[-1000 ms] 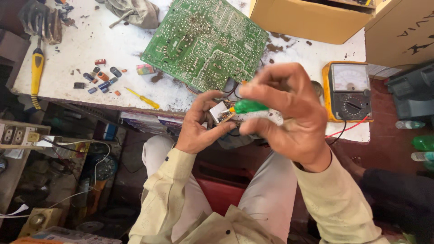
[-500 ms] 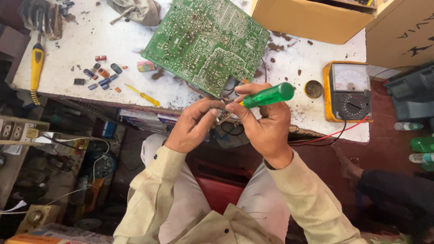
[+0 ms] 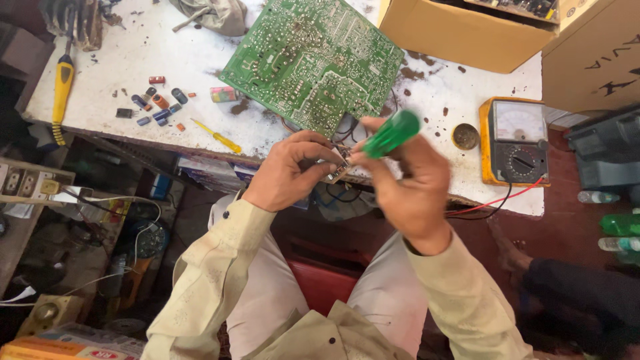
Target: The person sits at a cluttered repair workbench and solders a small circuit board with a soldering iron, holding a component in the other hand. They use a screwdriver on a small part, then lift and reposition a larger TV main board, continue soldering it, and finally place the board and wires into a cardboard box.
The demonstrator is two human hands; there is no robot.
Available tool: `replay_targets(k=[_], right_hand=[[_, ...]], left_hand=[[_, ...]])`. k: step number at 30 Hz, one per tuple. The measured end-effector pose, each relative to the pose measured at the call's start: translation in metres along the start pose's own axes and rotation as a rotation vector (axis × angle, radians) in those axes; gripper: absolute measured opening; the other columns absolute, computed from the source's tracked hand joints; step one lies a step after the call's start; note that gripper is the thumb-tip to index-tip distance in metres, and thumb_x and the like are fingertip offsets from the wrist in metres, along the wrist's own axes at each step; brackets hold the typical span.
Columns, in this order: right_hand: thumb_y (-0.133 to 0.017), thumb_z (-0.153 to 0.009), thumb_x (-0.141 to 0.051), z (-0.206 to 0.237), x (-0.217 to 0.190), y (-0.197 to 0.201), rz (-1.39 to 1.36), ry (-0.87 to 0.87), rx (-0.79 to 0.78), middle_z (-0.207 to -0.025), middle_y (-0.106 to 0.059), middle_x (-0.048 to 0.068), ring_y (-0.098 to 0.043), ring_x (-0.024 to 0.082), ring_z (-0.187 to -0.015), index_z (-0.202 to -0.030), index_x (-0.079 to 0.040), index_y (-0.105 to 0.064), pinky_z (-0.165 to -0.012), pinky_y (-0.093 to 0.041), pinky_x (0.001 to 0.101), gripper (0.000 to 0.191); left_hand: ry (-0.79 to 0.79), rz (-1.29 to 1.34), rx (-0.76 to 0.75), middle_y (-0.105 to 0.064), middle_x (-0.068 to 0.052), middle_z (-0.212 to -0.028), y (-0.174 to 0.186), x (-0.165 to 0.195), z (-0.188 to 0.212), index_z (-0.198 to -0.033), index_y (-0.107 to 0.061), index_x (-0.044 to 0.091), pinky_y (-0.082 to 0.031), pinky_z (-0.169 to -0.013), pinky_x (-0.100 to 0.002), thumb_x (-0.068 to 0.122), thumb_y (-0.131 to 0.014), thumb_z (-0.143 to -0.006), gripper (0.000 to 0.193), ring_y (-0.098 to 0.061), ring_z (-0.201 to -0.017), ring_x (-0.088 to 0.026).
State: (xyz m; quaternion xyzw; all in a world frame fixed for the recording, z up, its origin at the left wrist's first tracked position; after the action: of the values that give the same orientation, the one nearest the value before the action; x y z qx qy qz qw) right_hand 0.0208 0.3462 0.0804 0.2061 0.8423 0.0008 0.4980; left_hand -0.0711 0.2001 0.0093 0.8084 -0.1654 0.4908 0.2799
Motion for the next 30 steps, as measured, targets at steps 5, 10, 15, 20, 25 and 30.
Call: replay_targets(k=[5,10,15,20,25,30], right_hand=[[-0.078,-0.108,0.001,-0.011,0.013,0.063,0.220,0.003,0.124,-0.096,-0.073,0.005,-0.071,0.011,-0.087,-0.128,0.004,-0.065,-0.081,-0.057,0.0230,0.024],[-0.073,-0.098,-0.001,-0.053,0.074,0.110,0.857,0.046,-0.066,-0.094,-0.072,0.015,-0.068,0.023,-0.083,-0.114,0.003,-0.071,-0.080,-0.053,0.0324,0.016],[-0.067,-0.090,-0.004,-0.091,0.137,0.108,1.215,0.265,-0.380,-0.107,-0.070,0.018,-0.066,0.033,-0.091,-0.112,-0.002,-0.075,-0.088,-0.054,0.0401,0.023],[-0.071,-0.093,-0.013,-0.104,0.160,0.109,1.334,0.036,-0.409,-0.104,-0.071,0.020,-0.067,0.037,-0.092,-0.114,-0.005,-0.075,-0.087,-0.054,0.0439,0.023],[-0.075,-0.096,-0.023,-0.112,0.148,0.105,1.321,0.004,-0.331,-0.100,-0.071,0.022,-0.067,0.040,-0.093,-0.117,-0.007,-0.076,-0.086,-0.054,0.0477,0.026],[-0.076,-0.094,-0.028,-0.114,0.152,0.100,1.214,-0.120,-0.274,-0.096,-0.072,0.023,-0.069,0.045,-0.093,-0.119,-0.007,-0.076,-0.083,-0.054,0.0519,0.032]], left_hand=[[0.055,-0.101,0.018,-0.069,-0.007,-0.102,0.002,-0.006,-0.005,-0.090,-0.078,0.008,-0.056,-0.078,-0.035,0.011,-0.081,-0.080,0.011,-0.070,-0.090,-0.025],[0.019,-0.096,0.094,-0.070,-0.010,-0.097,0.004,-0.013,-0.003,-0.089,-0.074,0.006,-0.055,-0.086,-0.039,0.010,-0.080,-0.079,0.012,-0.069,-0.095,-0.030],[-0.052,-0.186,0.109,-0.064,-0.012,-0.101,0.000,-0.004,0.004,-0.097,-0.064,0.008,-0.053,-0.083,-0.045,0.009,-0.075,-0.085,0.016,-0.066,-0.097,-0.035],[-0.049,-0.467,-0.133,-0.057,-0.013,-0.105,-0.012,0.002,-0.004,-0.114,-0.059,0.016,-0.050,-0.073,-0.051,0.006,-0.062,-0.089,0.028,-0.066,-0.087,-0.038],[-0.030,-0.498,-0.204,-0.058,-0.013,-0.105,-0.012,0.006,-0.011,-0.115,-0.057,0.017,-0.051,-0.071,-0.051,0.008,-0.062,-0.088,0.029,-0.067,-0.085,-0.037],[0.070,-0.421,0.124,-0.061,-0.014,-0.104,0.023,0.000,-0.006,-0.109,-0.053,0.008,-0.051,-0.081,-0.049,0.018,-0.061,-0.100,0.016,-0.065,-0.097,-0.038]])
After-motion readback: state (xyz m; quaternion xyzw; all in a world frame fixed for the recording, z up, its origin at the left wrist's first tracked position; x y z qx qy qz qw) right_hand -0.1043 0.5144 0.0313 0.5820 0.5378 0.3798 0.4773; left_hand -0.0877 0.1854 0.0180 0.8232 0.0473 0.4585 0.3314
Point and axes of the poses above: each hand's wrist, its own z-axis away from the middle knuckle, its own y-axis out of the back of the hand, x = y × z, the point moved 7 cm from there along -z, towards the middle knuckle
